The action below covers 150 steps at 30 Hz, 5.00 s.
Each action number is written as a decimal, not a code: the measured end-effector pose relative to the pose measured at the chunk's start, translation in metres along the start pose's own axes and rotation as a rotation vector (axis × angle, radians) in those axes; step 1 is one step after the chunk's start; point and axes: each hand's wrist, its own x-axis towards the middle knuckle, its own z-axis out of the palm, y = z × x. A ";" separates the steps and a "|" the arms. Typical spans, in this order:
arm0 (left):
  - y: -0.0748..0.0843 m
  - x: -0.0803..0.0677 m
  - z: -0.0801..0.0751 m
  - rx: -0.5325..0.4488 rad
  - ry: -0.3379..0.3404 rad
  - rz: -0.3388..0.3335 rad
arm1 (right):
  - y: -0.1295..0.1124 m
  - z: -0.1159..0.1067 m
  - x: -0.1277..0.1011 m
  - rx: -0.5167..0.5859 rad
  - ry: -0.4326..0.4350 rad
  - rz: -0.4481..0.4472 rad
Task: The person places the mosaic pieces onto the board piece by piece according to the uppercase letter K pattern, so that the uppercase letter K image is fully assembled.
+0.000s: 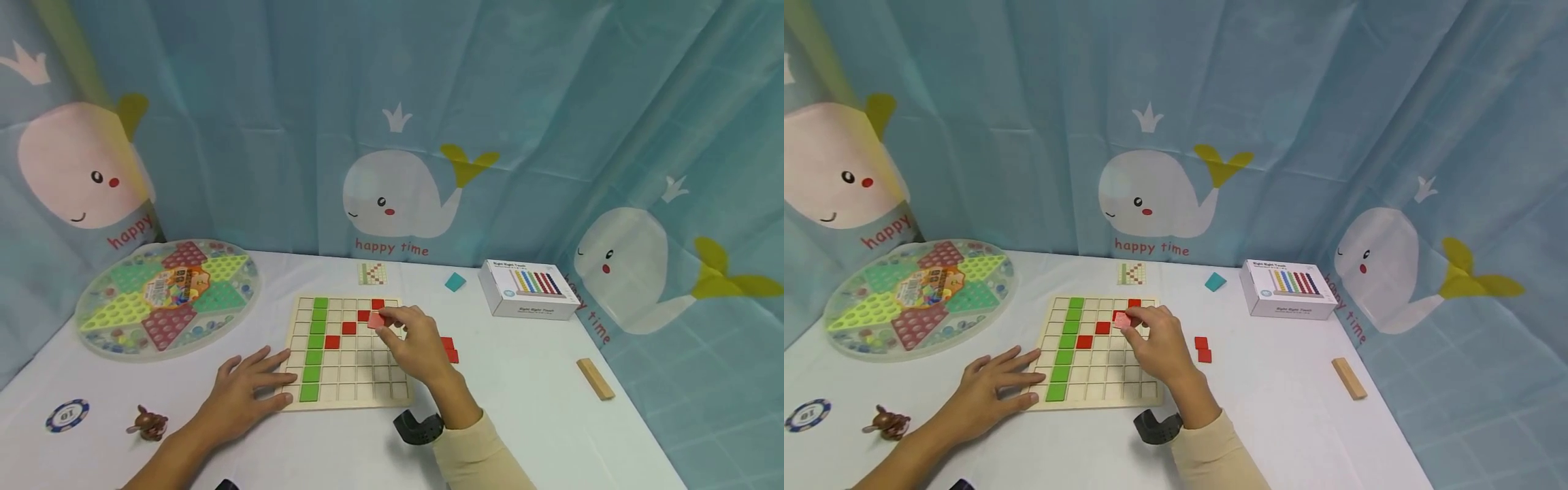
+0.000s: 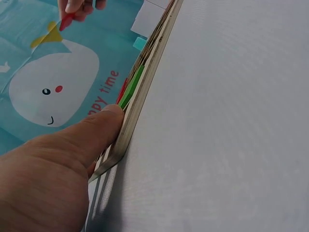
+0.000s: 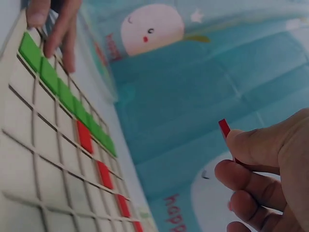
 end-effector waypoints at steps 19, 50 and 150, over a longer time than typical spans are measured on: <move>0.001 0.000 -0.003 0.012 -0.012 -0.021 | 0.024 0.070 -0.011 -0.025 -0.241 0.124; -0.003 0.001 -0.005 0.015 -0.018 -0.032 | -0.006 -0.007 0.001 0.053 -0.142 0.079; -0.001 0.000 0.002 -0.003 -0.010 -0.015 | 0.032 0.042 -0.043 -0.038 -0.318 0.004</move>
